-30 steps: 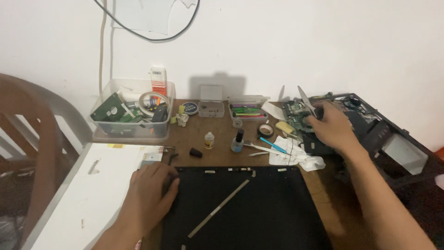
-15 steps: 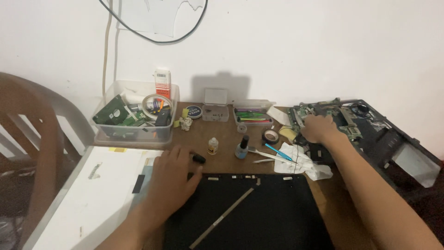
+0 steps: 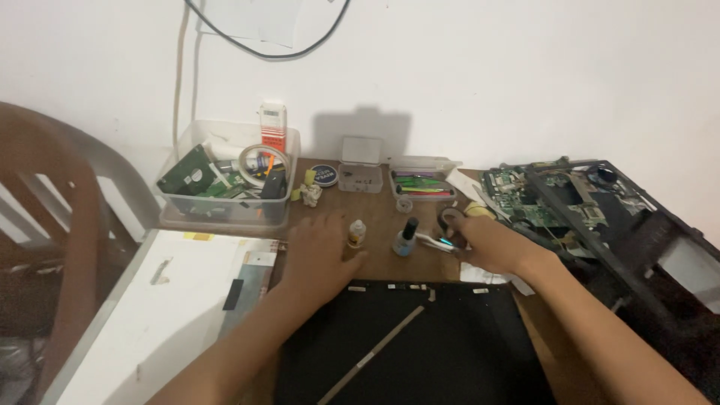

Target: Repairing and assembling laptop screen components, specifically taping a ribbon cable.

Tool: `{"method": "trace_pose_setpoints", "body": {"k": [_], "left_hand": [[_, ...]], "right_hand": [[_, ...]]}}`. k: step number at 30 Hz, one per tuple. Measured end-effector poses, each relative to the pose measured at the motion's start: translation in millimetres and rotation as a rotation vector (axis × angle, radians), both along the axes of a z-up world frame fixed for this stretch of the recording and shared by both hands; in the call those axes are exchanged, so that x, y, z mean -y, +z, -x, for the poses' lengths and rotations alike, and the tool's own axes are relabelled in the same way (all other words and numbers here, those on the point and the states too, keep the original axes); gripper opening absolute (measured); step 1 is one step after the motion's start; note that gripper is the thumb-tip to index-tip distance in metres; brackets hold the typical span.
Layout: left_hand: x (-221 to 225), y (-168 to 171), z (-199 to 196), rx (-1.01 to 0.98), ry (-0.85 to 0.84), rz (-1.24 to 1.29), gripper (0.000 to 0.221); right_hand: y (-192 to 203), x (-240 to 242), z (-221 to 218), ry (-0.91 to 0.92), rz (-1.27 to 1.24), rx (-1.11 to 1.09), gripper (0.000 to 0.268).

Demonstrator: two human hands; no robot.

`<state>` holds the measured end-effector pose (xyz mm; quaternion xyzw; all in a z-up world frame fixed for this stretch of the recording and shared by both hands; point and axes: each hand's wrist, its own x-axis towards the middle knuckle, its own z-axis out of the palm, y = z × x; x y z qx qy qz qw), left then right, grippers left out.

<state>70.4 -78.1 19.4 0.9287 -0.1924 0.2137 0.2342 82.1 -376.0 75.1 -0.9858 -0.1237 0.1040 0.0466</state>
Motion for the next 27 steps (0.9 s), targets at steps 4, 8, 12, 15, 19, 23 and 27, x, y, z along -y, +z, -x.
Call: {"method": "trace_pose_setpoints", "body": {"k": [4, 8, 12, 15, 19, 23, 27], "left_hand": [[13.2, -12.7, -20.3, -0.020, 0.065, 0.045, 0.054], [10.4, -31.1, -41.8, -0.013, 0.079, 0.056, 0.034], [-1.1, -36.8, -60.3, -0.008, 0.040, 0.110, 0.031], [-12.7, -24.4, -58.0, -0.061, -0.031, 0.207, 0.028], [-28.1, -27.0, -60.3, -0.275, -0.189, 0.484, 0.046], [-37.6, -33.5, -63.4, -0.257, -0.254, 0.460, 0.048], [-37.2, -24.3, -54.6, -0.122, -0.398, 0.543, 0.048]], "right_hand": [[0.1, -2.4, 0.8, -0.056, 0.044, -0.097, 0.023], [-6.9, 7.2, -4.5, -0.047, 0.026, -0.087, 0.020], [-29.1, 38.0, -26.6, 0.155, -0.128, 0.065, 0.044], [-2.3, 16.5, -13.4, 0.129, -0.160, 0.160, 0.047], [66.9, -52.7, 39.3, -0.204, -0.140, 0.171, 0.026], [25.9, -103.0, 35.1, 0.223, -0.271, 0.095, 0.024], [-43.6, -142.7, 11.9, 0.356, -0.186, 0.234, 0.026]]}}
